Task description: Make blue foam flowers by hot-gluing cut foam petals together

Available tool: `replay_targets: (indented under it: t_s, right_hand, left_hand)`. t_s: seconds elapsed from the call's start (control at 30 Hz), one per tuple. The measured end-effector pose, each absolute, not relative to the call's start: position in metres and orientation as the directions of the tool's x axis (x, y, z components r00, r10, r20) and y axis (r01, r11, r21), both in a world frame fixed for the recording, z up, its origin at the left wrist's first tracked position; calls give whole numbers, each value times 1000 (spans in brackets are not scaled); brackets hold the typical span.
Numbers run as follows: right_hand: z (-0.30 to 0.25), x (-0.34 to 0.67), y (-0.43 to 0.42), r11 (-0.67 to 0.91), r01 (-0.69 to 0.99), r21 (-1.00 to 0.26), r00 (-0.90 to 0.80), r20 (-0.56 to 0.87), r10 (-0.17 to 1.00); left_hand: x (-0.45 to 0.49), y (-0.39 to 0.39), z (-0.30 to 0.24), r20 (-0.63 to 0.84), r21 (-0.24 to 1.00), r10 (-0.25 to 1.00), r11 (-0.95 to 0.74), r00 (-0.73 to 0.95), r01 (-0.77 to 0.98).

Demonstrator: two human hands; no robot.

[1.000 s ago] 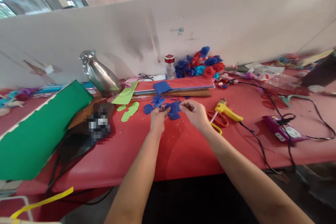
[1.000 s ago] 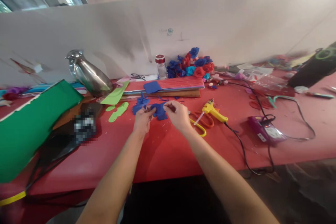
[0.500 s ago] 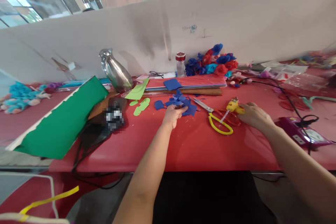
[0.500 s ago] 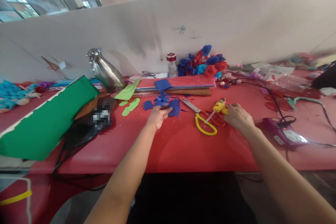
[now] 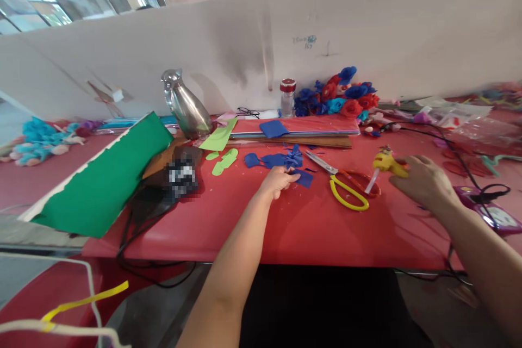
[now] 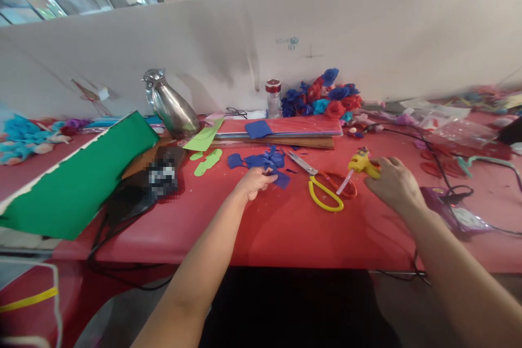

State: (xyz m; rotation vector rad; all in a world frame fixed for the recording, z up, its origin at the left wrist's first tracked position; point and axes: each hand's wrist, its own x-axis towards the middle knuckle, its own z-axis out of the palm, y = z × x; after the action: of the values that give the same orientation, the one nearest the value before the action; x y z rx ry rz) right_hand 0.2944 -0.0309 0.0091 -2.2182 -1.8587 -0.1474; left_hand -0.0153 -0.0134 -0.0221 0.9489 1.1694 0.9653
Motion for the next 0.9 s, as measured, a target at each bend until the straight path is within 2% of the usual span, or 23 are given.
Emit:
replay_targets:
  t_s: [0.1,0.17,0.27,0.33,0.43,0.53,0.63,0.8,0.9]
  right_hand:
    - [18,288,-41,-165,949,-268,229,230,946]
    - [24,282,-50,-183,859,-478,286,152,946]
    - [31,267,-66,-194,561,-805,281,-35,959]
    - [35,256,-77,-200,398,-895,186,-135,973]
    - [37,239,-88,-165,360,-918,-22,-185,982]
    - [30,228,-92,-147,452,-880,-124,-226,966]
    - [17,220,-91,-41,513,-857,-207,-170,964]
    - [3,207,-88,130,472,-872,-373,-64,926]
    - [1,202,-87,238,499,-833,-413,14,911]
  left_hand:
    - [-15,-12,-24,-355,927,929,364,103,-89]
    - [-16,-12,-24,-352,931,928,361,126,-58]
    - [-17,-14,-22,-333,942,926,337,177,6]
    - [-18,-15,-20,-333,943,926,325,179,70]
    - [-18,-16,-17,-333,937,932,311,146,158]
    - [-17,-17,-14,-323,935,936,292,142,199]
    - [-16,-17,-15,-295,943,944,263,149,203]
    - [-15,-12,-27,-233,951,960,192,154,240]
    - [-16,-9,-33,-185,948,968,130,170,291]
